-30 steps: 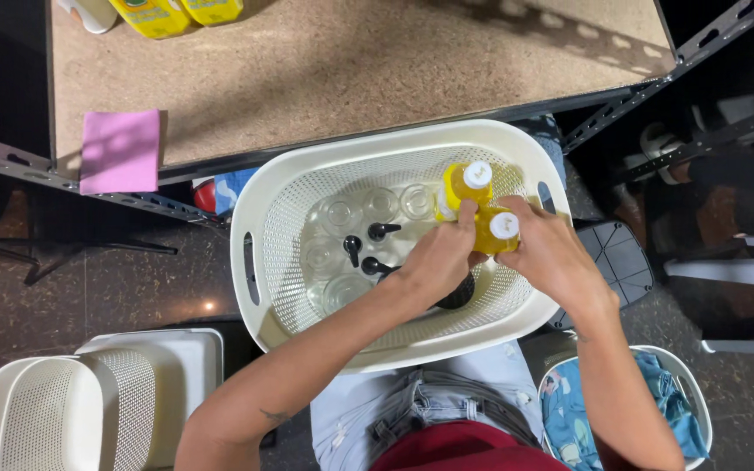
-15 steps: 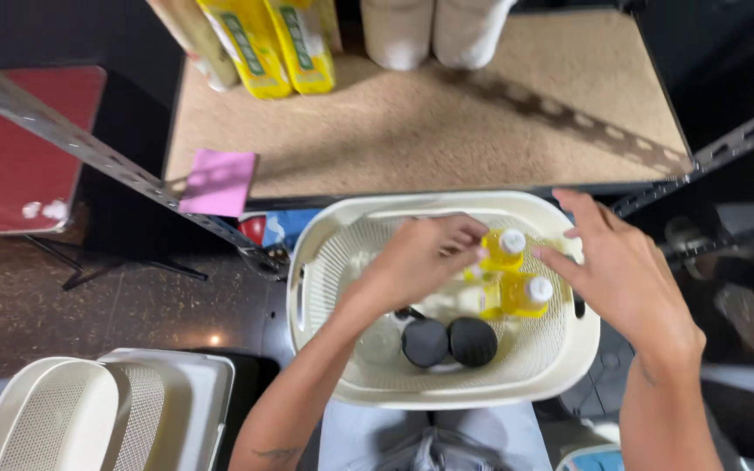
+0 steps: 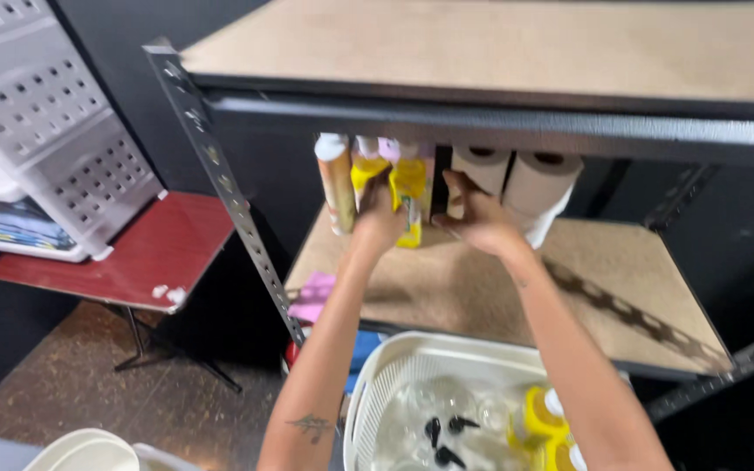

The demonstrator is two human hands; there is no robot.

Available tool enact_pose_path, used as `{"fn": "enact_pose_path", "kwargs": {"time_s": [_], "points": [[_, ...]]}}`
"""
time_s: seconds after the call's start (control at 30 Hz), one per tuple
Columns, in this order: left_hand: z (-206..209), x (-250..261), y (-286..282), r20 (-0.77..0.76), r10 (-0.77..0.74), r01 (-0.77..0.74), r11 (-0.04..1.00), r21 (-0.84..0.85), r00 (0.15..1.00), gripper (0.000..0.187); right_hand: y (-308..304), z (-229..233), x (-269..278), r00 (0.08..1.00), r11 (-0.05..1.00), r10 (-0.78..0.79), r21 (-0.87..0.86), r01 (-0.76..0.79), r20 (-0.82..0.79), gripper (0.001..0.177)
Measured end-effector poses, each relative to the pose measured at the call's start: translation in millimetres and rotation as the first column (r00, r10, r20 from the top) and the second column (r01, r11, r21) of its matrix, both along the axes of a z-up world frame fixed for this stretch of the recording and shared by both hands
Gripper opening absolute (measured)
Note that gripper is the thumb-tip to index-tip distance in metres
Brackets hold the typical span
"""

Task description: The person collects glass jars, pump bottles, jars with lids, bottles of liquid, a box of tea, and rolls of toilet paper from a shelf and places them into a plastic basket.

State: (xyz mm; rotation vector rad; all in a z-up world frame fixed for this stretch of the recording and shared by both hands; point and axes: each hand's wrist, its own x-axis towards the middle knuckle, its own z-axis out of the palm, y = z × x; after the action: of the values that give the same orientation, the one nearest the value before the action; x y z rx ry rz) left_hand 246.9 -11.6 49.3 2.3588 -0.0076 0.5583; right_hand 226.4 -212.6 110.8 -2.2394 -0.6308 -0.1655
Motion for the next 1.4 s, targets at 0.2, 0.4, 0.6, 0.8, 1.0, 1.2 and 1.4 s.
{"fn": "enact_pose_path", "kwargs": {"time_s": [0.2,0.4,0.6,0.8,1.0,1.2,1.4], "points": [[14.3,4.9,-2.4,-0.105,-0.036,0.021,0.99,-0.141,0.994,0.075,44.8,-33.9,40.1,1.0,0.998,-0.021,0.06,0.022,-0.016,0.093],[37.5,-14.2,-5.5,-0.148,-0.061,0.023,0.969,-0.245,0.987,0.074,63.1,-13.9,11.4,0.991,0.978,0.003,0.209,0.025,-0.132,0.089],[17.0,0.3,-8.0,-0.183,-0.07,0.017,0.961,-0.277,0.981,0.07,45.0,-62.5,69.1,1.0,0.95,-0.015,0.312,0.018,-0.011,0.081],[13.4,-10.9,-21.7,-0.115,-0.078,0.042,0.957,-0.286,0.99,0.054,49.1,-59.3,43.4,0.97,0.976,-0.166,0.167,0.137,0.178,0.068],[0.3,-44.0,-43.3,0.237,-0.156,0.168,0.985,-0.033,0.959,0.07,12.3,-42.3,5.5,0.986,0.978,-0.071,0.204,0.039,0.151,0.075],[47.9,-119.0,-50.9,0.071,-0.52,0.523,0.827,-0.205,0.851,0.064,-49.9,-10.7,-73.9,0.989,0.989,-0.136,0.046,0.139,-0.055,0.074],[51.8,-181.4,-83.7,-0.047,-0.752,0.684,0.621,-0.383,0.657,0.079,-99.7,8.9,-172.6,0.996,0.999,-0.04,0.031,0.043,-0.075,0.065]]}}
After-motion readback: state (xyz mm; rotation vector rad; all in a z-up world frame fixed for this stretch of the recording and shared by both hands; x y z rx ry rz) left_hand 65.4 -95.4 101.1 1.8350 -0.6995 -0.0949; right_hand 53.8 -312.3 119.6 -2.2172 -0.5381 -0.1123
